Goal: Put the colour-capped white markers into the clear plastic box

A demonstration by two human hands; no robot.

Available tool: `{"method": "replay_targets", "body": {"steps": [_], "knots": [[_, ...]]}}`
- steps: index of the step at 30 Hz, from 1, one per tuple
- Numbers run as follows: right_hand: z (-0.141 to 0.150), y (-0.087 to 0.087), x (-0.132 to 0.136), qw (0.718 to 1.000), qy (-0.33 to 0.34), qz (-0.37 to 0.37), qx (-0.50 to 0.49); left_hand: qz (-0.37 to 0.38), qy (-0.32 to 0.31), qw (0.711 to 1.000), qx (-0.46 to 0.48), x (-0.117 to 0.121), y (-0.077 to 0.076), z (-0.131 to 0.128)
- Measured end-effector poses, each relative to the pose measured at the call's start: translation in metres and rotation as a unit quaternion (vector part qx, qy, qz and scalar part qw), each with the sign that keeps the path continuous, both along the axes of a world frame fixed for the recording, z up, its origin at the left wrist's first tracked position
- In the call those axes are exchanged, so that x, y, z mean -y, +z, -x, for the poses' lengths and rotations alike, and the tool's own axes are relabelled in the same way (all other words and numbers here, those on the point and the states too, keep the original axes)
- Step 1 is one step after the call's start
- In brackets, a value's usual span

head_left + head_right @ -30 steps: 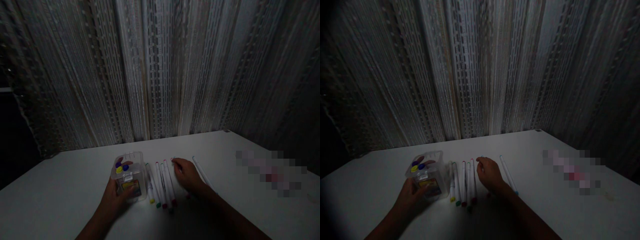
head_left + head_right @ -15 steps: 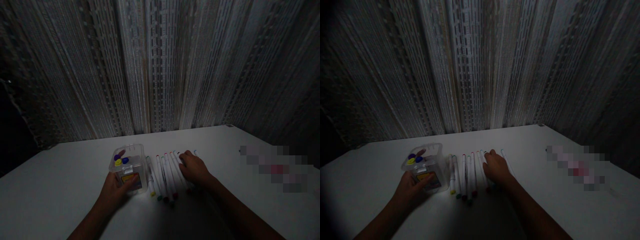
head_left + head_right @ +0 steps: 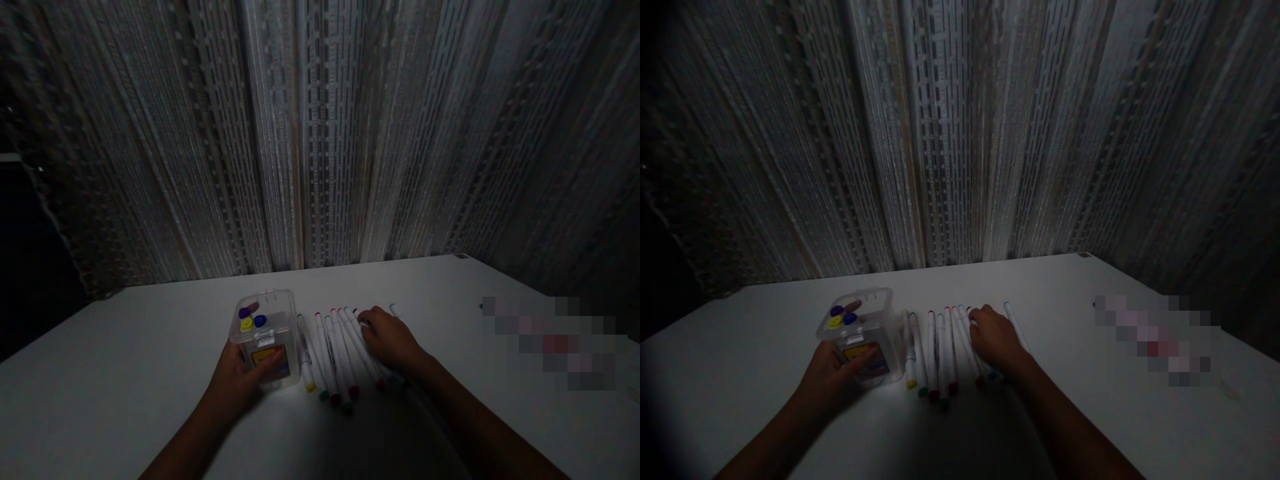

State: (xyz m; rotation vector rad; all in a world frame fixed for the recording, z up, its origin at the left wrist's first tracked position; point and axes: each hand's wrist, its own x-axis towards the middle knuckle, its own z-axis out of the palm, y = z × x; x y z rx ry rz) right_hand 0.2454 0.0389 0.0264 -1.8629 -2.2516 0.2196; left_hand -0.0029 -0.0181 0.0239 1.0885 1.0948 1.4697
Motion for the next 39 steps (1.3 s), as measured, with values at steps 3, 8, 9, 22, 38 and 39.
{"method": "replay_targets", "body": {"steps": [3, 8, 9, 22, 38, 39], "knots": [[0.0001, 0.0010, 0.0010, 1.000, 0.004, -0.004, -0.004, -0.009, -0.006, 1.000, 0.001, -0.0006, -0.0012, 0.0011], [0.0002, 0.0011, 0.0018, 1.000, 0.003, -0.007, 0.002, -0.001, -0.012, 1.000, 0.002, 0.0000, -0.0011, 0.0002], [0.0002, 0.0008, 0.0017, 1.000, 0.003, -0.008, 0.001, 0.000, -0.011, 1.000, 0.003, 0.0001, -0.0010, -0.0001], [-0.0010, -0.0019, 0.0022, 1.000, 0.011, -0.024, -0.004, -0.013, -0.022, 1.000, 0.001, 0.0007, -0.0002, 0.0012], [-0.0019, -0.0060, 0.0001, 0.999, 0.011, -0.032, 0.000, -0.007, -0.021, 1.000, 0.003, -0.0017, -0.0038, 0.0039], [-0.0020, -0.0061, 0.0000, 0.999, 0.012, -0.031, 0.001, -0.006, -0.024, 1.000, 0.001, -0.0016, -0.0038, 0.0040]]}}
